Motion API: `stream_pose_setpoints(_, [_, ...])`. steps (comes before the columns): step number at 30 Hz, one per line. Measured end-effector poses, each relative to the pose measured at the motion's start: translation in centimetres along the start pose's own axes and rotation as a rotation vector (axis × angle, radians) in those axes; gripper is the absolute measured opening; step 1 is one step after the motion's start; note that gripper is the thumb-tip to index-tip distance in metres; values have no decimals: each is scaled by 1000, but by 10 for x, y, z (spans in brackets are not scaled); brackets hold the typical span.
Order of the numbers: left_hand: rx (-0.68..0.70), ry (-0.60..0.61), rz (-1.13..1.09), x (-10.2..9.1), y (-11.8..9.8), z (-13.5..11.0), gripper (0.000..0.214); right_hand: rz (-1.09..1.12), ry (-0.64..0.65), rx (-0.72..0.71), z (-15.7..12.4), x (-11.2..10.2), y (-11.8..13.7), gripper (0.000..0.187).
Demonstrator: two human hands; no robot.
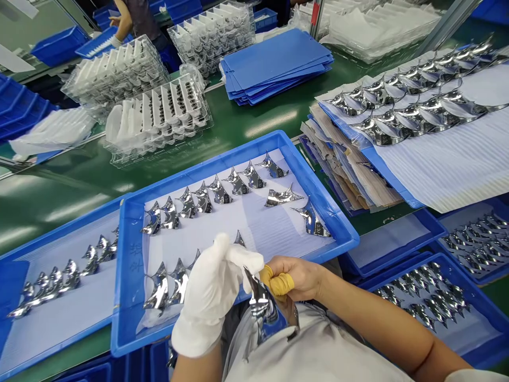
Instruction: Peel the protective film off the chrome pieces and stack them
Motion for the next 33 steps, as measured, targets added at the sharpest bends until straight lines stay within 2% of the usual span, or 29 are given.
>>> stream_pose_setpoints(2, [-33, 87, -48, 3, 4, -2, 35, -7, -28, 7, -1, -4, -2, 35])
stream_pose_setpoints(5, [21, 107, -53, -2, -1, -3, 18, -8, -76, 2, -2, -11, -3, 38])
stream_pose_setpoints(9, [163, 178, 70, -1, -16, -5, 14, 9, -100, 11, -1, -11, -2, 40])
stream_pose_setpoints(13, [314, 215, 245, 0, -31, -10, 14, 27, -54, 42, -1, -4, 0, 34])
stream_pose_setpoints(17, [390, 247, 315, 0, -40, -15, 18, 61, -61, 13, -2, -5, 5, 31])
stream_pose_setpoints(21, [384, 252, 279, -3, -38, -12, 17, 157, 69, 30, -3, 10, 5, 27])
stream_pose_setpoints(24, [330, 242, 190, -1, -28, -6, 17, 261, 157, 58, -4, 21, 4, 30])
stream_pose_setpoints(31, [182, 186, -242, 15, -1, -2, 22, 324, 149, 103, 0, 27, 1, 34])
stream_pose_setpoints(33, [152, 174, -307, 17, 3, -3, 24, 315, 148, 109, 0, 25, -1, 35])
Point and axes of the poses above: each hand's wrist, its own z-axis towards the middle knuckle, its own x-axis out of the palm, y = z × x, the point moved 10 cm from there along z, towards the middle knuckle, and after that the axes turned 10 degrees about -y, right-handed, at the moved point
